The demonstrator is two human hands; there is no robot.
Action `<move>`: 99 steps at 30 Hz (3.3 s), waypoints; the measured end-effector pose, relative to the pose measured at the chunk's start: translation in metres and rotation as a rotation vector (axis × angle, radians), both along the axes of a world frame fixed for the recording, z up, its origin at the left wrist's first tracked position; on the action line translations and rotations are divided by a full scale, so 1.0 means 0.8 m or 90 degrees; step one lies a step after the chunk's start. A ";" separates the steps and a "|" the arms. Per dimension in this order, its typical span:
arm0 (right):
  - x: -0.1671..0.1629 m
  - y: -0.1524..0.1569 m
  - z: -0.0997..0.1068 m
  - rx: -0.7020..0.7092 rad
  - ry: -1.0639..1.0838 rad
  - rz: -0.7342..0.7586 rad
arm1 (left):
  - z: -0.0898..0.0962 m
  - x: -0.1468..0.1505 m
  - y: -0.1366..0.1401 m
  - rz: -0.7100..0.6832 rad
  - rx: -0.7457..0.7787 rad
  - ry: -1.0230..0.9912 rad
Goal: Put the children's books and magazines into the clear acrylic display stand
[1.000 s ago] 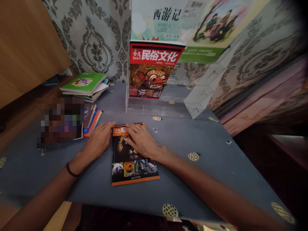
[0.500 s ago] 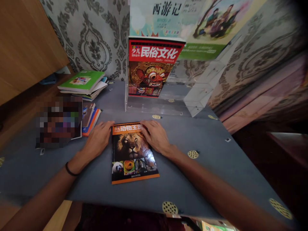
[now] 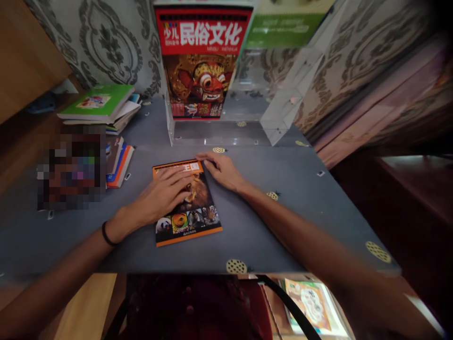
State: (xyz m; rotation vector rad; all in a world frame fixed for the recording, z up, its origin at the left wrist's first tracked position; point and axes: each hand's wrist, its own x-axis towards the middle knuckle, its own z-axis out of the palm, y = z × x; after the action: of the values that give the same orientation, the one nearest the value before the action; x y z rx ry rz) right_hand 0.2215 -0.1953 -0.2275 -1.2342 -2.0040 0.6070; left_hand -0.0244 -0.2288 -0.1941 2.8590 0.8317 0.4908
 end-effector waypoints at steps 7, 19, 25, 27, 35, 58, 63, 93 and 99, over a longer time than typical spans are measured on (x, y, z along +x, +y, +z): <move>0.000 0.003 -0.004 0.001 0.018 0.009 | -0.004 0.036 -0.025 -0.119 -0.031 0.078; -0.004 0.003 -0.004 0.031 -0.012 0.003 | 0.007 0.034 -0.056 -0.191 -0.066 0.124; -0.006 -0.001 -0.004 0.050 -0.053 -0.002 | 0.008 0.032 -0.077 -0.204 -0.056 0.145; -0.008 -0.004 0.000 0.054 -0.092 0.000 | 0.010 0.029 -0.084 -0.215 -0.057 0.143; -0.027 -0.032 0.012 0.060 -0.199 -0.009 | -0.006 -0.028 -0.068 0.189 -0.042 -0.011; -0.044 -0.052 -0.003 -0.039 0.009 -0.137 | 0.006 0.006 -0.012 0.295 -0.905 -0.847; -0.038 -0.038 0.013 -0.030 0.257 -0.200 | 0.039 0.022 0.003 0.205 -0.853 -0.893; -0.002 -0.029 0.095 -0.043 0.292 0.049 | 0.079 -0.016 0.055 0.275 -0.257 -0.561; 0.014 -0.008 0.168 0.124 0.192 -0.009 | 0.152 0.012 0.067 0.227 -0.013 -0.555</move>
State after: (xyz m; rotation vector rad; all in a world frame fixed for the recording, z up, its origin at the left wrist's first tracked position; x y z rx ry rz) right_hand 0.2326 -0.2020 -0.0929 -0.9770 -1.7547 0.5418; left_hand -0.0146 -0.1748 -0.0728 2.0857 1.0997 1.5774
